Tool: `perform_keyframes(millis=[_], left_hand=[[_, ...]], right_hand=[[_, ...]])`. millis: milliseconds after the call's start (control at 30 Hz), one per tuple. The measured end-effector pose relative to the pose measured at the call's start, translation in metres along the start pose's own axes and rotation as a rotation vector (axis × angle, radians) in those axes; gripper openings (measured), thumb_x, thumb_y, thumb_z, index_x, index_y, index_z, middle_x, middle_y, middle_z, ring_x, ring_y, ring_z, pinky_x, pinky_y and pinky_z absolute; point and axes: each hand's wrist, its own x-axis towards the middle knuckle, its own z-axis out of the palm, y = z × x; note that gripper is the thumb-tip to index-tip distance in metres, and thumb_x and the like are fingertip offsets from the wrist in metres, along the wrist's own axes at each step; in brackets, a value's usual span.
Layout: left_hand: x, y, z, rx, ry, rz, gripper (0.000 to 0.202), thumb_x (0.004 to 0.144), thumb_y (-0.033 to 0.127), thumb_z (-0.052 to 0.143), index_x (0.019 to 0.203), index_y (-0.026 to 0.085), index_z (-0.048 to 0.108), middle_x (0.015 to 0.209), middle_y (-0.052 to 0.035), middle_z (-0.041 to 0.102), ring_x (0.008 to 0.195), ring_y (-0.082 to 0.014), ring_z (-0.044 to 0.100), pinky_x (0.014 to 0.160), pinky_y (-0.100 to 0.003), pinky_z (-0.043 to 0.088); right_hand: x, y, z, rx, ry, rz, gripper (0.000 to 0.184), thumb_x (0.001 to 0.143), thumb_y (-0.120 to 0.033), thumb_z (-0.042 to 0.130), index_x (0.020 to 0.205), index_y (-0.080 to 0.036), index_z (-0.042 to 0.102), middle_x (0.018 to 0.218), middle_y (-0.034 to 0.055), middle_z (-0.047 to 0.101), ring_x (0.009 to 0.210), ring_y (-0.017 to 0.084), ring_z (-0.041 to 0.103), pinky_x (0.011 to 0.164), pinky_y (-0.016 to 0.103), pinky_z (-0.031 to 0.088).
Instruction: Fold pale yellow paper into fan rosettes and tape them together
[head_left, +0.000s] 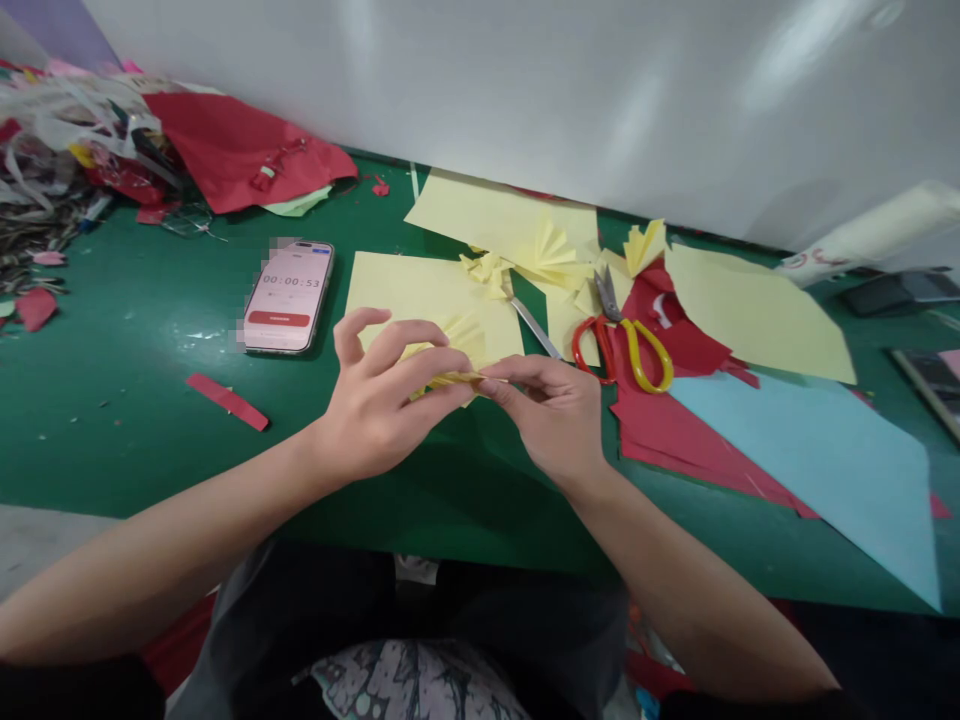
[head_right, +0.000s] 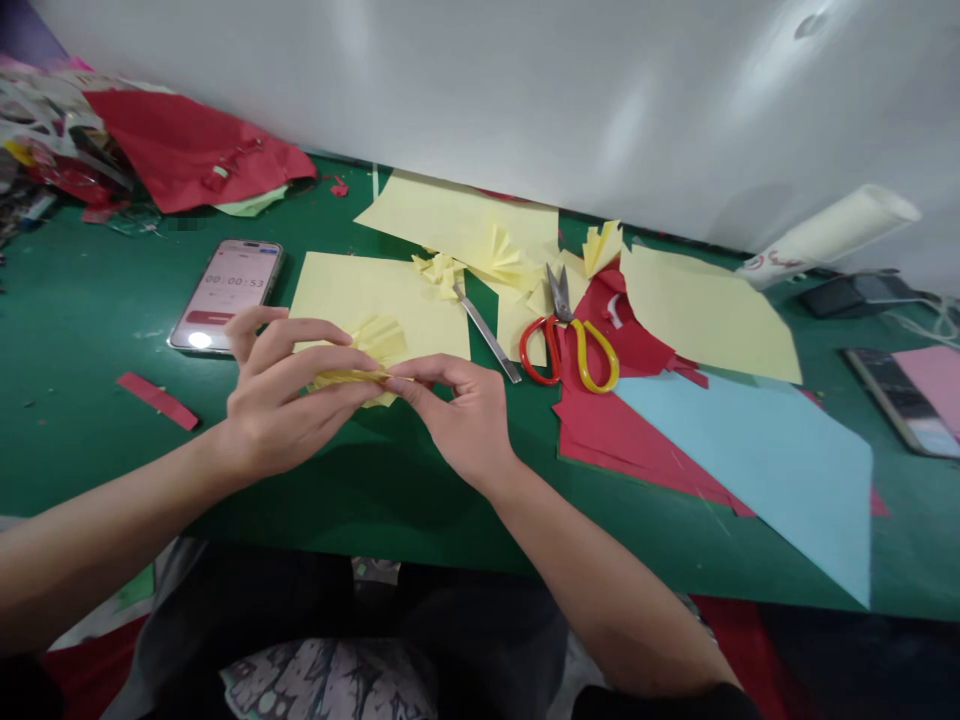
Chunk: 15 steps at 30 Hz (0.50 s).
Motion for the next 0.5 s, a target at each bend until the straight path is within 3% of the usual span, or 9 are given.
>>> perform_keyframes(millis=[167,300,500], left_hand=[[0.0003,0.0003,-0.0012,-0.010,-0.006,-0.002,0.010,0.070,0.014,0.066,0.069,0.022,0.060,0.079,0.0047,0.068,0.079,-0.0165,0.058,0.079,-0.040,0.034],[0.0006,0.0003,-0.0017,-0.029,-0.028,-0.028,0.011,0.070,0.013,0.066,0.070,0.023,0.061,0.081,0.0046,0.069,0.081,-0.0167,0.058,0.076,-0.039,0.036],[0.0015,0.0006,-0.0024,-0.065,-0.071,-0.057,0.010,0.072,0.014,0.064,0.072,0.022,0.059,0.080,0.0050,0.068,0.080,-0.0155,0.058,0.076,-0.038,0.035]], right_hand=[[0.0011,0.0035,-0.0016,-0.026,-0.015,-0.077,0.007,0.071,-0.025,0.064,0.077,-0.027,0.069,0.079,-0.0016,0.065,0.069,0.010,0.059,0.063,0.026,0.050],[0.0044,0.0033,-0.0034,-0.202,0.059,-0.251,0.011,0.070,-0.020,0.065,0.072,-0.030,0.069,0.095,0.0007,0.054,0.083,0.012,0.052,0.076,0.034,0.048],[0.0040,0.0033,-0.0032,-0.311,0.102,-0.382,0.010,0.070,-0.020,0.065,0.068,-0.029,0.068,0.086,0.0014,0.046,0.084,0.014,0.049,0.068,0.033,0.046]])
